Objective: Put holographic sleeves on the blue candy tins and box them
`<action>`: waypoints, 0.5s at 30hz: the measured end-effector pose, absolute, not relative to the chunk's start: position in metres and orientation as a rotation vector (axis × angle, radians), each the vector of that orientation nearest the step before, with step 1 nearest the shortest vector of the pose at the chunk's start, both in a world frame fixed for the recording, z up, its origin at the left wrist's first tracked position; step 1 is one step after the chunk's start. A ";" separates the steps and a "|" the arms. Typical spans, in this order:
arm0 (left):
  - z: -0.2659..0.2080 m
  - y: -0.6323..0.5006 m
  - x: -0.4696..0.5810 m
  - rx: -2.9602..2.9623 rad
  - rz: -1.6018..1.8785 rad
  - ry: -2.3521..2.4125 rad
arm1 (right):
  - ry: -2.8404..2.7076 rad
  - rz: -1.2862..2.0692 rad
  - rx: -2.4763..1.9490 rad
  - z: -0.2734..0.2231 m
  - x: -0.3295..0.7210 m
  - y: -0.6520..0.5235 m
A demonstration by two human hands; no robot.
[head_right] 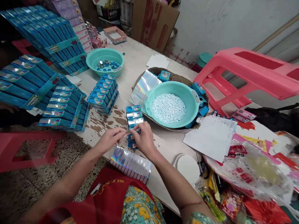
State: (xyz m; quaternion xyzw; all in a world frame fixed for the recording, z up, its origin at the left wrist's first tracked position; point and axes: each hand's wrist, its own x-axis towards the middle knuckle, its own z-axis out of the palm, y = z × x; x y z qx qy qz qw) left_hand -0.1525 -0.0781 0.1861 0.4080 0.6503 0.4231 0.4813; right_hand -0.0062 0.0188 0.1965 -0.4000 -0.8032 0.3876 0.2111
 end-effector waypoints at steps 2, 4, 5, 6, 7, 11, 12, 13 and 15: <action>0.186 -0.051 -0.173 1.009 1.104 1.592 | -2.234 0.983 -1.121 0.190 -0.029 0.045; 0.184 -0.026 -0.191 1.037 1.165 1.589 | -2.235 0.897 -1.145 0.186 -0.049 0.071; 0.181 -0.015 -0.199 1.056 1.185 1.593 | -2.232 0.854 -1.164 0.183 -0.058 0.082; 0.178 -0.006 -0.206 1.068 1.200 1.597 | -2.229 0.819 -1.184 0.181 -0.065 0.092; 0.173 0.002 -0.211 1.071 1.208 1.604 | -2.226 0.798 -1.207 0.178 -0.071 0.100; 0.151 0.022 -0.219 0.994 1.216 1.610 | -2.227 0.848 -1.300 0.160 -0.084 0.118; 0.145 0.025 -0.219 0.965 1.220 1.588 | -2.220 0.889 -1.322 0.155 -0.085 0.119; 0.140 0.026 -0.218 0.934 1.231 1.562 | -2.205 0.928 -1.342 0.150 -0.087 0.121; 0.130 0.027 -0.216 0.875 1.250 1.528 | -2.133 0.997 -1.374 0.144 -0.088 0.123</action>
